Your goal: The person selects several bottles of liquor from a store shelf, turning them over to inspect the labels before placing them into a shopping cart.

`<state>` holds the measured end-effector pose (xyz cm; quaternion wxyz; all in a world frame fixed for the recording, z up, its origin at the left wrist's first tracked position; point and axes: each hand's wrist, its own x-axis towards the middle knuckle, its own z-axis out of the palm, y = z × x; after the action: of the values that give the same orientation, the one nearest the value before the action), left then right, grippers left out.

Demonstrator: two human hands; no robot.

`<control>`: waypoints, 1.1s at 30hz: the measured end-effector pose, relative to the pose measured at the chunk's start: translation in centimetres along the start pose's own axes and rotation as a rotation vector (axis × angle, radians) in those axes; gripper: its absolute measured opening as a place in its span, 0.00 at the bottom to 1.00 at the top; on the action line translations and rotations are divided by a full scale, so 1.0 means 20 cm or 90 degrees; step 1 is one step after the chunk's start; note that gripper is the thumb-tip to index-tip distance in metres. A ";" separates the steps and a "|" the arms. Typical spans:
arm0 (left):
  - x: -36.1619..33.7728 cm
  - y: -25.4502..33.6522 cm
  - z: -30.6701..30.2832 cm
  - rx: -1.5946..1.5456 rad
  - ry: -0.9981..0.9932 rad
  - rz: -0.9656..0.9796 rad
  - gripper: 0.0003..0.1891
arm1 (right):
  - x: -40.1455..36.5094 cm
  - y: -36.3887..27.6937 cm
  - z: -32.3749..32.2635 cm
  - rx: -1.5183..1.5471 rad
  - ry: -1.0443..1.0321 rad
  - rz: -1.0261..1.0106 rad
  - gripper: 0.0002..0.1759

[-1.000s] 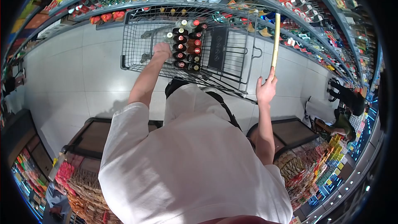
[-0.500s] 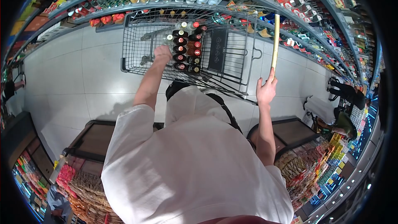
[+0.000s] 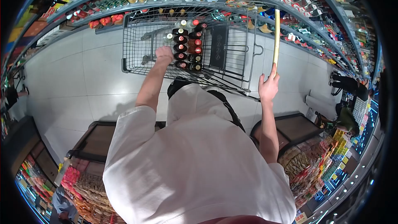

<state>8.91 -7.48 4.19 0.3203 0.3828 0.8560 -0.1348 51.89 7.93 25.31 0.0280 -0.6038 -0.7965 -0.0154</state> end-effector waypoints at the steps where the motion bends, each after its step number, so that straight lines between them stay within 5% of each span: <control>1: 0.00 0.00 0.00 0.000 -0.001 -0.001 0.14 | 0.00 0.00 0.00 0.002 -0.001 0.002 0.46; 12: 0.00 0.01 -0.05 -0.080 -0.049 -0.020 0.18 | 0.01 0.03 0.02 -0.006 0.000 -0.002 0.46; 20: -0.06 -0.11 0.17 -0.173 -0.039 -0.057 0.38 | 0.01 0.02 0.02 0.013 -0.015 0.008 0.46; 33: -0.38 -0.16 0.36 -0.111 -0.080 -0.009 0.25 | 0.03 0.08 0.01 0.061 0.006 -0.031 0.47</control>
<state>13.53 -17.27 3.63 0.4046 0.3381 0.8453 -0.0861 53.22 8.87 25.21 0.0602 -0.5823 -0.8105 0.0188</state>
